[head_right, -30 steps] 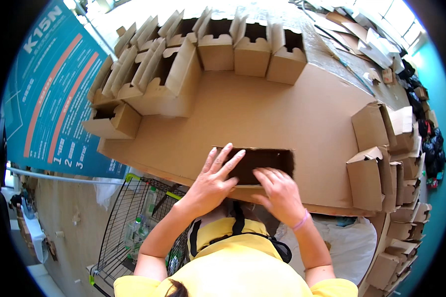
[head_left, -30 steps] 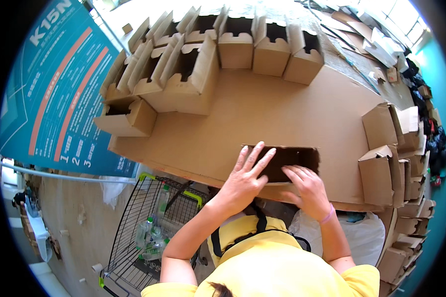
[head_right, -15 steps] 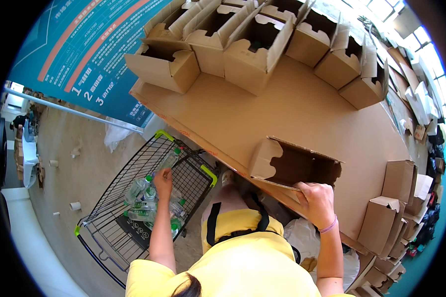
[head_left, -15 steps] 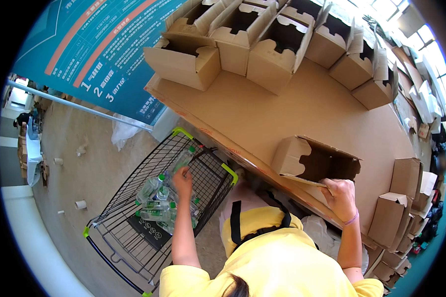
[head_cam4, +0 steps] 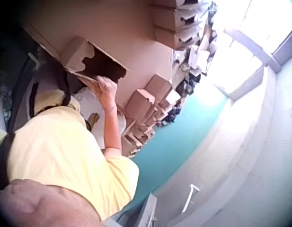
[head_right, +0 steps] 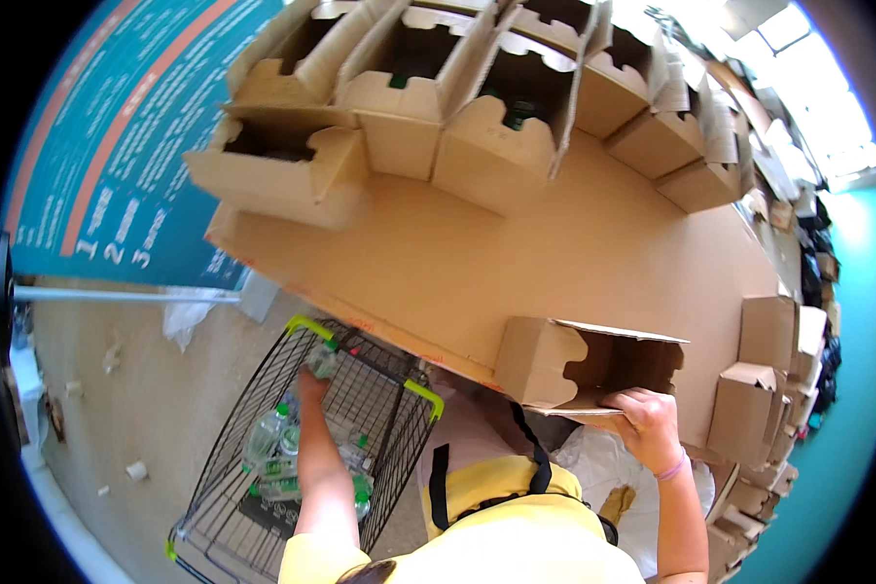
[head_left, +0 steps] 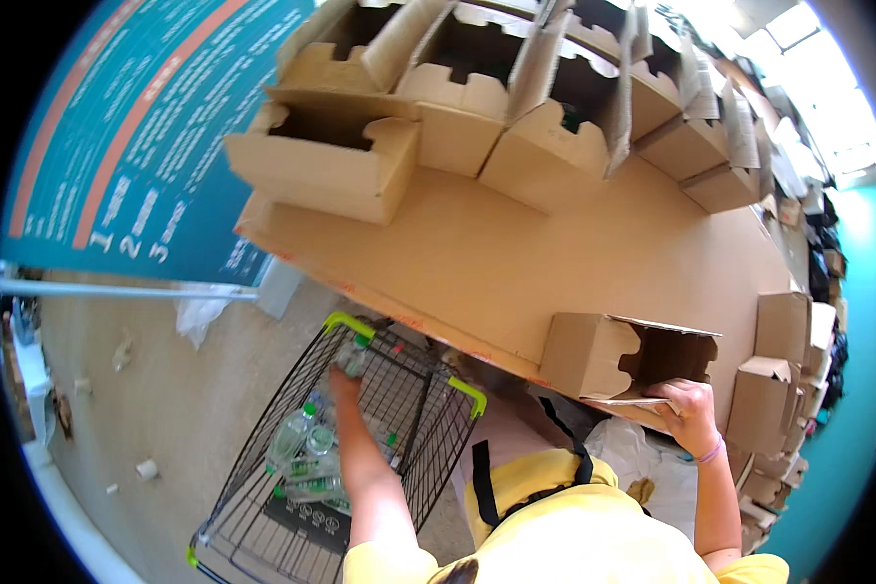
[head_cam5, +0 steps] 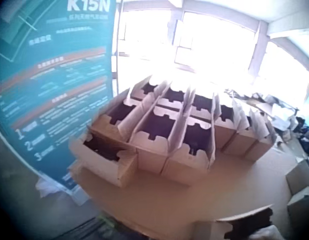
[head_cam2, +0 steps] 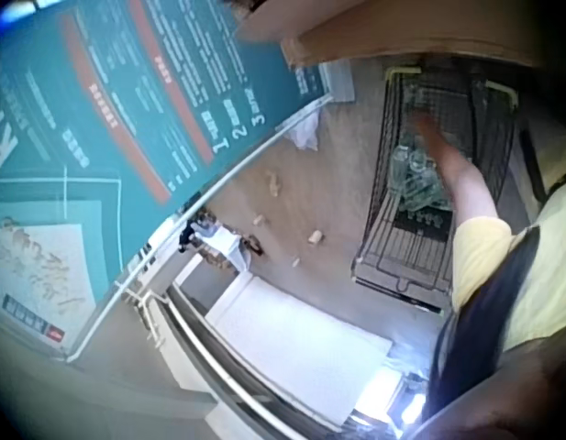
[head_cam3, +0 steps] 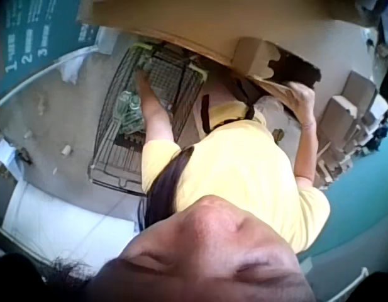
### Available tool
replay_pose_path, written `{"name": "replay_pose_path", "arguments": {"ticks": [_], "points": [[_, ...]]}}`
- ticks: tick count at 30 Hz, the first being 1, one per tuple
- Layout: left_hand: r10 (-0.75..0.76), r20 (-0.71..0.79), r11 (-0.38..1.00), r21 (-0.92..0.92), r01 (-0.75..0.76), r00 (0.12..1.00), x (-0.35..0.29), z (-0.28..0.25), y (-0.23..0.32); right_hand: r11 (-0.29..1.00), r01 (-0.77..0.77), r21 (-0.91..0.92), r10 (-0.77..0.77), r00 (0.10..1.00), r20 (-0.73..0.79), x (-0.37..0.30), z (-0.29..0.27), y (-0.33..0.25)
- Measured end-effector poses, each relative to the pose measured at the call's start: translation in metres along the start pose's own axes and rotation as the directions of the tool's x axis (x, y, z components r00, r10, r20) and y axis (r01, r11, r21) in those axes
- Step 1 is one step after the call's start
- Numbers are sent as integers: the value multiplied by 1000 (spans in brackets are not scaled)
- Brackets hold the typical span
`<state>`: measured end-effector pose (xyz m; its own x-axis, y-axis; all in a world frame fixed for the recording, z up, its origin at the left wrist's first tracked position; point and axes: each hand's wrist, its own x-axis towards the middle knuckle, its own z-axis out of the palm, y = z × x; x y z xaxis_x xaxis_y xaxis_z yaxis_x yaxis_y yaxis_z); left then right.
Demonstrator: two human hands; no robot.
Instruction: The person places water bottles into individual cardboard boxes and stacks the filled boxes into a larger container.
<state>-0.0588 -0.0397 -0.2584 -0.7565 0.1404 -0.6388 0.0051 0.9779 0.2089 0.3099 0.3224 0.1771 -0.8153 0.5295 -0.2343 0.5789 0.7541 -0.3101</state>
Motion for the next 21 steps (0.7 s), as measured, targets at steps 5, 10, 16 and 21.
{"name": "replay_pose_path", "arguments": {"ticks": [5,10,16,21], "points": [[84,44,919,382,-94,995,33,13,-12,999,-12,-43,13,1000,14,0,-3,-3],[-139,338,857,513,-58,931,27,42,-7,999,-19,-38,18,1000,-9,-2,-1,-3],[32,232,959,266,-95,972,-57,119,1,999,-23,-33,22,999,-43,0,2,-2],[113,402,967,166,-194,909,-78,153,10,1000,-9,-21,7,998,-58,-3,5,1]]}}
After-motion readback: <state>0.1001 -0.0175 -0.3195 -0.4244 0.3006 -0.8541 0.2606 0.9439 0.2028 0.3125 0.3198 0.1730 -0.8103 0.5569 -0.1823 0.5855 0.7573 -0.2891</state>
